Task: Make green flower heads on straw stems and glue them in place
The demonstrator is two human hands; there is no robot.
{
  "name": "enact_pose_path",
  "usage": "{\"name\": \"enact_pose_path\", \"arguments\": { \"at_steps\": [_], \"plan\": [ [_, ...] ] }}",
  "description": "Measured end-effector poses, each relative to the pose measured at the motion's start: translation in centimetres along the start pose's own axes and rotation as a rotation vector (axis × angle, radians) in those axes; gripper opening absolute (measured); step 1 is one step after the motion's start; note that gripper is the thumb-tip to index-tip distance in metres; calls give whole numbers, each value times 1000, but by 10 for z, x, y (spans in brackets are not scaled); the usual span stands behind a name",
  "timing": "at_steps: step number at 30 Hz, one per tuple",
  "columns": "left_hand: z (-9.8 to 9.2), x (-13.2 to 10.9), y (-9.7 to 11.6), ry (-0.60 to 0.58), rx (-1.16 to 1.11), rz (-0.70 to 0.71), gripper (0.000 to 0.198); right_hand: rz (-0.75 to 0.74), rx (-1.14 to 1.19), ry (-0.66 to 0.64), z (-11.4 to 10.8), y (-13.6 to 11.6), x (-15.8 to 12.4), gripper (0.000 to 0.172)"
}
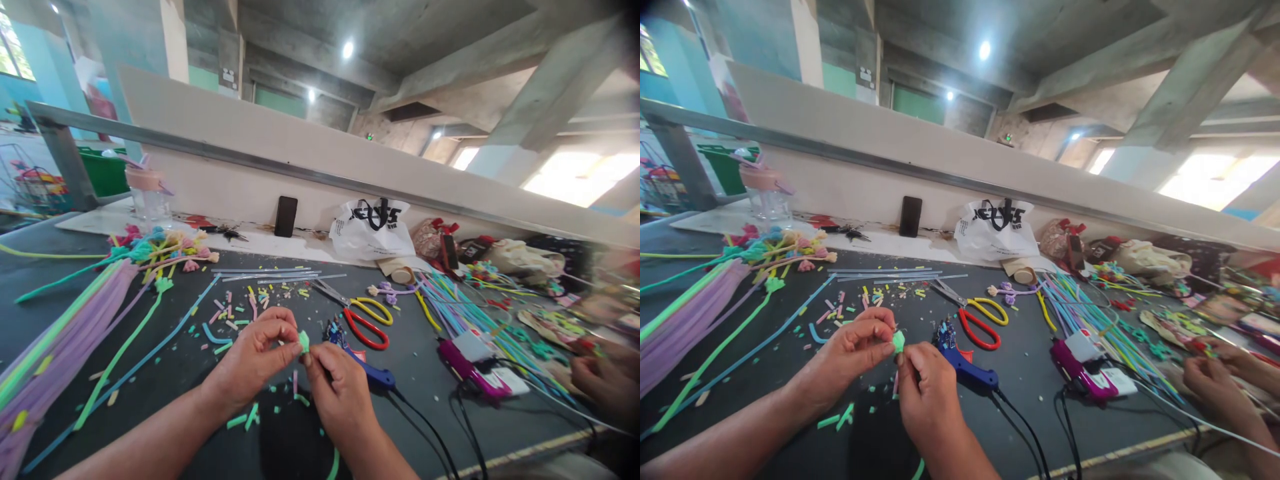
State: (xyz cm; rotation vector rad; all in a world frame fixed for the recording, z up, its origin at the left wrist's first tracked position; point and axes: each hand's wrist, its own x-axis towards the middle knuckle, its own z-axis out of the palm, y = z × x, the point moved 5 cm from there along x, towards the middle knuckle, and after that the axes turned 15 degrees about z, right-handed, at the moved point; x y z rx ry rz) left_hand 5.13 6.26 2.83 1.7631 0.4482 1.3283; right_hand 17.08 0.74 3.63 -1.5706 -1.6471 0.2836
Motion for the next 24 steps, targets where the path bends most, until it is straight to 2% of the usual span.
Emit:
{"name": "enact_pose_path", "arguments": {
  "at_steps": [4,6,8,11,13,16,19,24],
  "plan": [
    [0,-1,-1,10,-21,-14,12,34,33,8,-1,2,1,30],
    [-1,-2,-2,25,1,-11,12,99,92,-17,0,7,2,30],
    [-4,-2,-3,49,1,-14,13,235,259,-110,5,17,3,29],
    [-9,-1,-3,103,-52,-26,19,478,662,-330,17,30,1,28],
    [-11,0,-1,111,-78,-17,17,567,894,-431,22,32,-1,27],
    [-11,1,2,102,-78,-4,16,612,1107,-506,22,29,-3,24],
    [-11,-1,-1,113,-71,-62,20,611,1236,-560,22,23,-2,23],
    [-4,-5,-5,-7,-16,-131,37,592,1361,-588,25,19,1,21]
  ]
}}
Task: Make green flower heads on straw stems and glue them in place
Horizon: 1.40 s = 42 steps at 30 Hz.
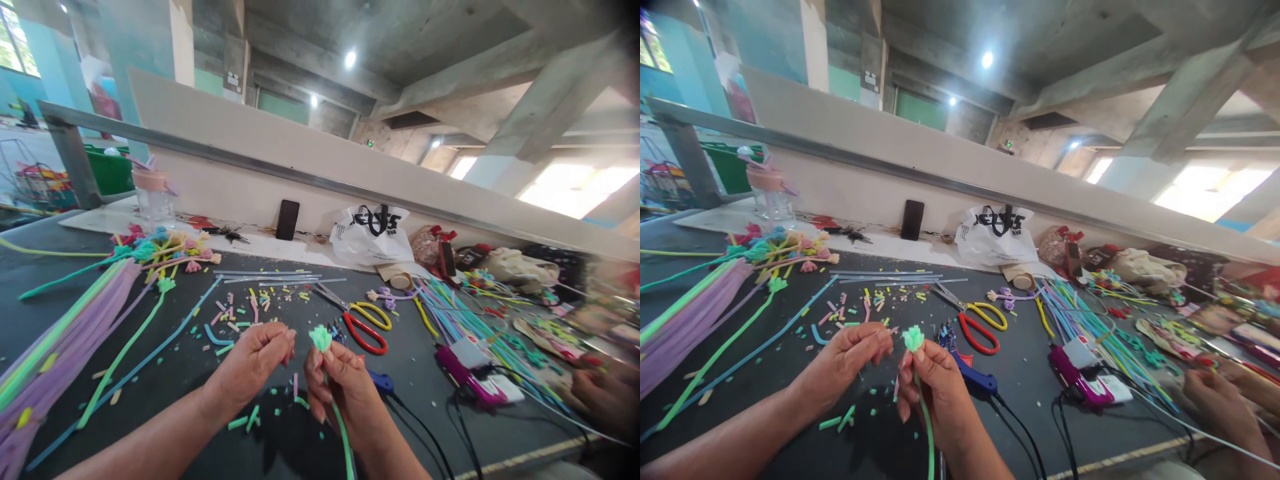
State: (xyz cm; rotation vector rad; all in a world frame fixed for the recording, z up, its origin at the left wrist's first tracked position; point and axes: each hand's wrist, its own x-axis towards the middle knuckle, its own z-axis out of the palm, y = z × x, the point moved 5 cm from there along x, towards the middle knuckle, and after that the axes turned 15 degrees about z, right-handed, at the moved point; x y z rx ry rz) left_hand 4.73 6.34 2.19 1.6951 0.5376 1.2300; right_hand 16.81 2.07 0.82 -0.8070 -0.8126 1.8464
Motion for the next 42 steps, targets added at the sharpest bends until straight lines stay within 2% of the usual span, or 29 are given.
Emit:
{"name": "enact_pose_path", "arguments": {
  "at_steps": [2,4,7,11,19,25,34,37,39,42],
  "plan": [
    [3,-1,1,-2,-20,2,33,2,4,5,-1,1,2,21],
    [10,-2,0,-22,-140,-23,23,8,-10,21,-2,2,2,21],
    [17,-3,-1,-31,-276,-72,21,1,-52,69,-3,4,1,20],
    [14,-4,-6,18,-216,-112,18,17,-173,132,-2,7,1,20],
    [12,-5,-14,5,-144,-93,18,20,-434,166,-1,4,-2,33],
    [12,-5,-18,4,-111,-82,18,-16,-701,321,-7,4,-2,39],
    [13,-4,-17,-29,-46,-76,16,-186,-978,478,-8,2,-1,36],
    [7,-2,-9,20,43,-8,19,-257,-994,548,-11,-2,-2,34],
    [2,-1,0,46,139,97,22,-300,-1027,583,-11,-4,-3,33],
    [0,1,11,9,251,274,17,-354,-1084,600,-9,-4,-4,33]
  ]
}}
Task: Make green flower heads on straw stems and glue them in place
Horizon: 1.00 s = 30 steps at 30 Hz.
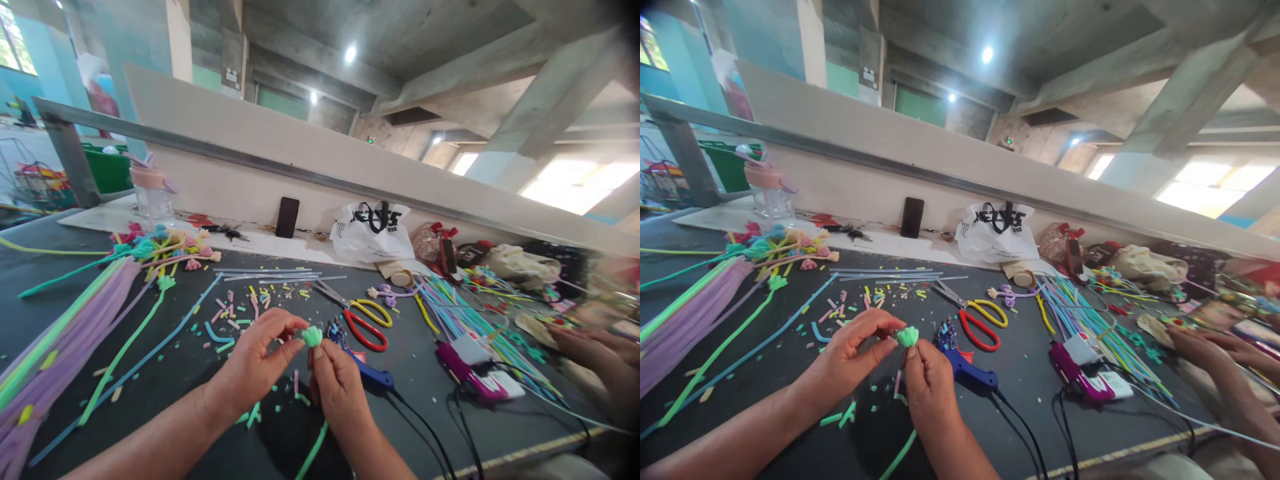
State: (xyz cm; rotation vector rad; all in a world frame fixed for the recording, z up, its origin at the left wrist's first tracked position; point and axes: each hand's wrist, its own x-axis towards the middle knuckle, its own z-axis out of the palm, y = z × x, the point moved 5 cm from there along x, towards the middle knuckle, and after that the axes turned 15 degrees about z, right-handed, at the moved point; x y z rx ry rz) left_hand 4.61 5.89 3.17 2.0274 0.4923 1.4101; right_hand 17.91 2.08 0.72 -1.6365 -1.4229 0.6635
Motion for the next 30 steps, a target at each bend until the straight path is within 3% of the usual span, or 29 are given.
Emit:
{"name": "enact_pose_path", "arguments": {
  "at_steps": [5,15,23,26,30],
  "plan": [
    [-3,2,7,-19,127,153,11,-73,-54,9,1,-5,-3,31],
    [-5,3,18,-77,184,194,8,-414,-216,113,-3,-16,-13,21],
    [-6,6,26,-147,33,223,14,-413,-157,142,-8,-19,-17,21],
    [-11,9,26,-107,-74,153,12,-320,-60,7,-11,-17,-16,25],
    [-13,10,22,-62,-208,-18,14,-25,317,-355,-10,-6,-14,35]
  ]
}}
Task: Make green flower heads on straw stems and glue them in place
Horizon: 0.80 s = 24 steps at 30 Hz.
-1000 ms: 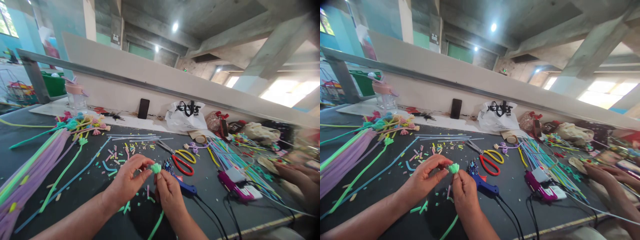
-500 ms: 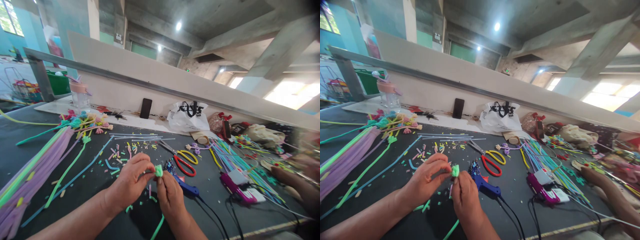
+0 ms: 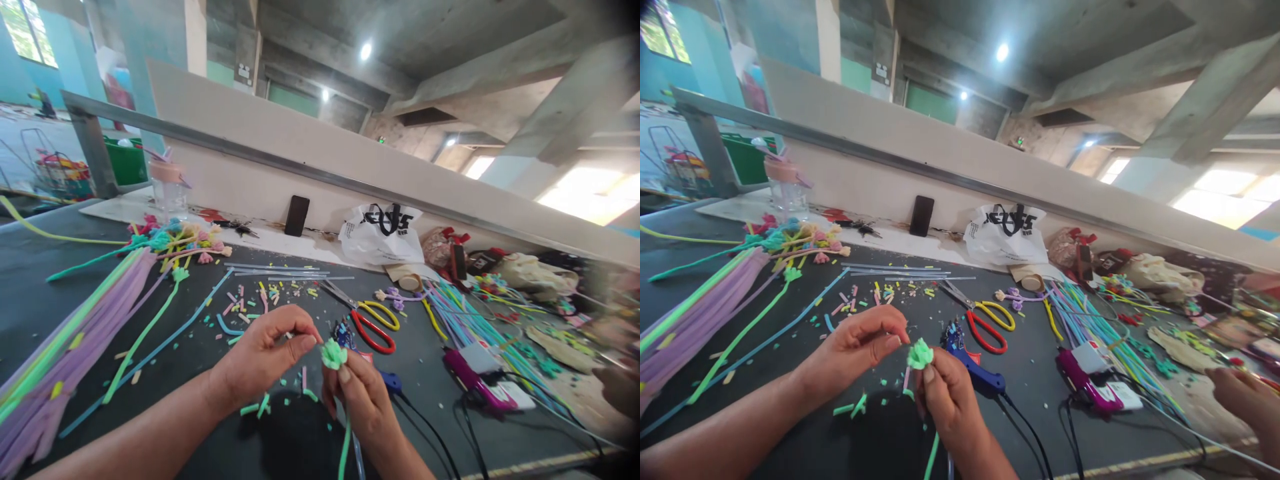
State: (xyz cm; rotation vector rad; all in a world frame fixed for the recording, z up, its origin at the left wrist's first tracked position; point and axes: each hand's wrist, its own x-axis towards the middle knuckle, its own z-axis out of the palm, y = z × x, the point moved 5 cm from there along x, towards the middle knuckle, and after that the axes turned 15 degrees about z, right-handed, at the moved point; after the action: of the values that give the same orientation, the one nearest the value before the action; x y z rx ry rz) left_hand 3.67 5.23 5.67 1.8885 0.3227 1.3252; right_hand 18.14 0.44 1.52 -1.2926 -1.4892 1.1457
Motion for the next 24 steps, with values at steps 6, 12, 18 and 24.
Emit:
{"name": "enact_pose_path", "arguments": {
  "at_steps": [6,12,18,24],
  "plan": [
    [13,-6,-10,-62,-265,-210,16,259,528,-358,9,11,-3,40],
    [20,-7,-7,-243,-335,-216,23,387,518,-502,12,17,-8,40],
    [22,-13,-12,-375,-431,-353,13,470,435,-579,13,18,-13,46],
    [18,-11,-8,-431,-292,-304,15,507,448,-607,13,21,-14,46]
  ]
}}
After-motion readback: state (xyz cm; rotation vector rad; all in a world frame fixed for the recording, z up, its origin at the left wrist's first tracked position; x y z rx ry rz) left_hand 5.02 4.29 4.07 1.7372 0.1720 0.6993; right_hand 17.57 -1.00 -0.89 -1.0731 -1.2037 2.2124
